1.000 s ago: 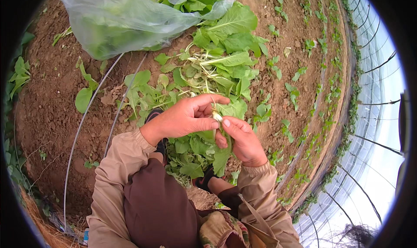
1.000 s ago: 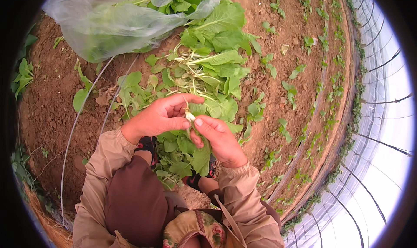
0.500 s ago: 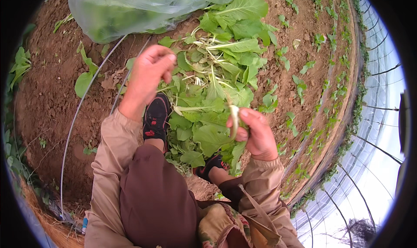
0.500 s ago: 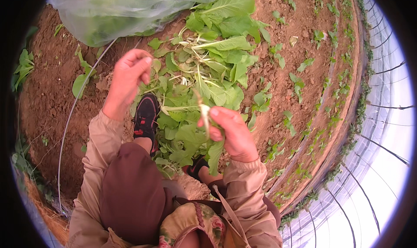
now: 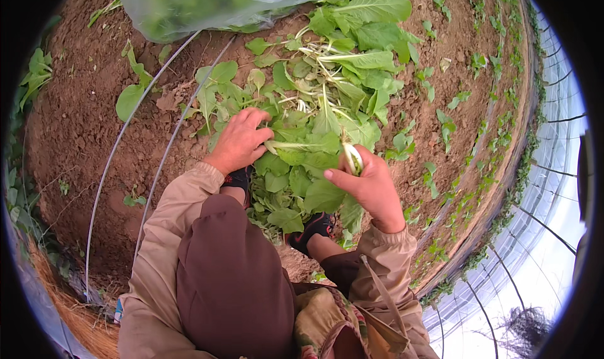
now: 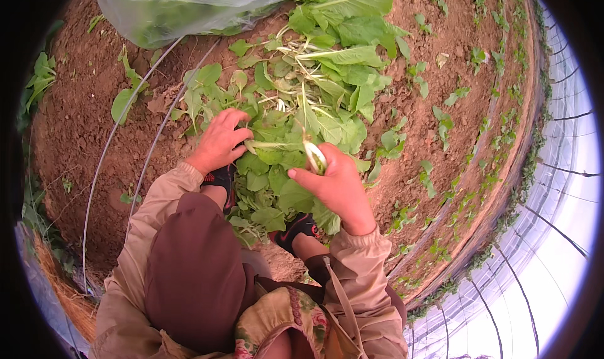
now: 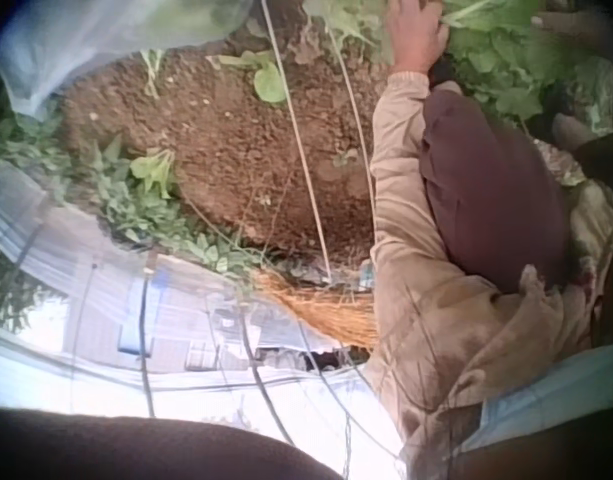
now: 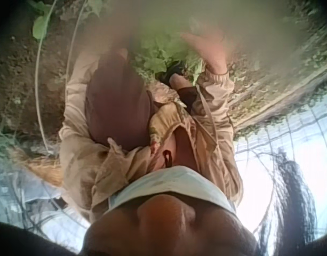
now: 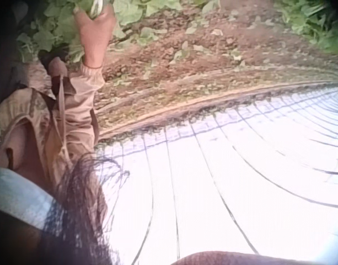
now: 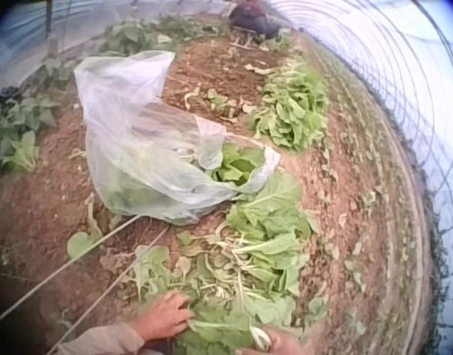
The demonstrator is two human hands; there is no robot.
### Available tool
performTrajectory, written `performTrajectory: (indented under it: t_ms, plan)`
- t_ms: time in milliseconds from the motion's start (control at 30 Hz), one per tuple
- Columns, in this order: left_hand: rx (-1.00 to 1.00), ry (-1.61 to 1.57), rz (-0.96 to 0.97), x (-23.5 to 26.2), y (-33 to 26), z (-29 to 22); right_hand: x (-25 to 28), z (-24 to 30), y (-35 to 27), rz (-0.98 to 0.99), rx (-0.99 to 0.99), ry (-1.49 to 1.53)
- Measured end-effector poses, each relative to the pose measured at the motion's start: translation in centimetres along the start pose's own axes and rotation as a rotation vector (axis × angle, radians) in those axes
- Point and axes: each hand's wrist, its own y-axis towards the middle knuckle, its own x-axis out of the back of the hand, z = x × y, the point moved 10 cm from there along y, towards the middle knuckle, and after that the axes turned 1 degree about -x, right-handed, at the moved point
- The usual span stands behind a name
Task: The person gathers green leafy vegetables by hand from the soil, groups them together, and places them into a clear plastic bag.
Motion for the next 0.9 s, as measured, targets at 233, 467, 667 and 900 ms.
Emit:
performTrajectory:
  t_ms: [233, 467, 667, 900]
  plan:
    - [0.141, -0.595, 0.174, 3.9, 3.4, -3.5, -3.9, 3.9, 1.6, -0.076, 0.546, -0.451]
    - [0.124, -0.821, 0.108, 5.3, 4.6, -4.2, -3.7, 0.7, 2.2, 0.121, 0.134, 0.068]
    - [0.27, -0.7, -0.121, 6.3, 5.2, -2.7, -3.9, -0.2, 2.7, 0.16, -0.031, 0.433]
    - [0.376, -0.32, -0.424, 9.1, 4.2, 2.6, -3.8, 0.4, 2.5, 0.204, -0.059, 0.704]
